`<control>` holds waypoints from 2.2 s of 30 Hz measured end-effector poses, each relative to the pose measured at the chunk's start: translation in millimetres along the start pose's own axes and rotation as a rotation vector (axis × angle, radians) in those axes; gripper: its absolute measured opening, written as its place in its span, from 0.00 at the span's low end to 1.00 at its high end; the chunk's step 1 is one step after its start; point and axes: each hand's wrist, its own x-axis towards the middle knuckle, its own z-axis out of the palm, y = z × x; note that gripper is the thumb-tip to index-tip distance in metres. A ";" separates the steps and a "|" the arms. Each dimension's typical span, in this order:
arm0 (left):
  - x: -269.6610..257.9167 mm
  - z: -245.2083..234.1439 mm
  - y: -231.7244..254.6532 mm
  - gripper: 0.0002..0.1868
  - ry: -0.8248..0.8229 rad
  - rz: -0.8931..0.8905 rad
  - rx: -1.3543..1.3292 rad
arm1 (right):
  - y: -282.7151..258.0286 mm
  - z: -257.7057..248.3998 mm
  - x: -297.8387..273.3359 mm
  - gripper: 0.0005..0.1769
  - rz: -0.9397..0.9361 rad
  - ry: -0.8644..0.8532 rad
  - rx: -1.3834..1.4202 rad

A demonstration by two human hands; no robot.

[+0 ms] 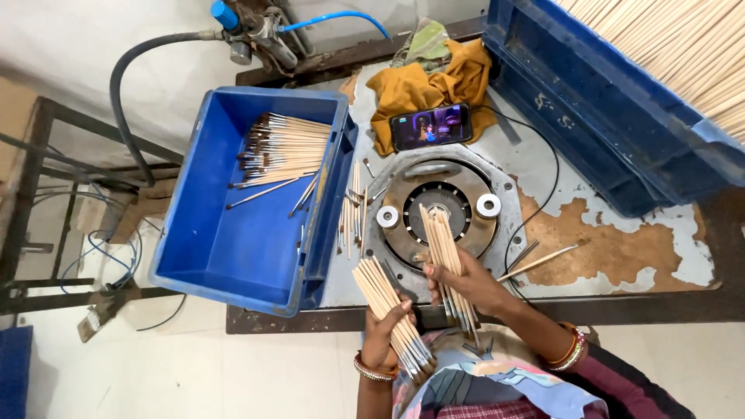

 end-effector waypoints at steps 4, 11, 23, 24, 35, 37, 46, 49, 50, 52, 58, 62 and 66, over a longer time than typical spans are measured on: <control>-3.8 -2.7 4.0 0.14 -0.030 0.015 0.000 | 3.2 8.9 -2.9 0.21 0.047 -0.032 0.051; -4.7 -4.4 17.3 0.15 -0.023 -0.028 0.040 | 19.1 -9.1 -16.0 0.22 0.120 0.006 0.048; 4.9 -6.6 7.0 0.16 -0.098 -0.112 -0.129 | 33.9 -27.9 -51.8 0.24 0.187 -0.069 -0.307; 5.5 -2.3 9.9 0.17 -0.055 -0.135 -0.103 | 36.7 -26.5 -53.2 0.25 0.196 -0.136 -0.322; 24.5 -21.9 -16.6 0.22 -0.128 -0.075 0.047 | -138.6 -48.1 -67.6 0.17 -0.109 -0.087 -1.163; 37.3 -29.6 -24.8 0.24 -0.035 -0.080 0.060 | -199.3 -59.5 -70.9 0.16 0.034 0.093 -1.285; 28.1 -7.1 -19.0 0.21 -0.129 -0.109 -0.076 | -405.8 -178.3 -65.8 0.02 -0.333 0.882 -3.045; 25.7 -7.8 -16.6 0.20 -0.122 -0.108 -0.037 | -400.4 -191.4 -37.9 0.26 0.051 0.733 -3.277; 25.5 -8.8 -15.0 0.20 -0.102 -0.111 -0.048 | -393.4 -198.3 -27.8 0.26 0.103 0.656 -3.268; 20.7 -11.1 -11.2 0.20 -0.059 -0.113 -0.061 | -380.8 -200.9 -15.8 0.26 0.135 0.549 -3.254; 9.4 -14.2 -4.7 0.20 -0.097 -0.091 -0.135 | -372.7 -180.9 -10.4 0.32 0.491 0.728 -3.202; 11.2 -12.7 -5.8 0.21 -0.072 -0.110 -0.134 | -351.2 -186.6 -10.5 0.32 0.119 0.893 -3.009; 15.1 -11.8 -8.0 0.21 -0.100 -0.114 -0.136 | -308.9 -239.3 3.2 0.18 -0.495 0.574 -2.709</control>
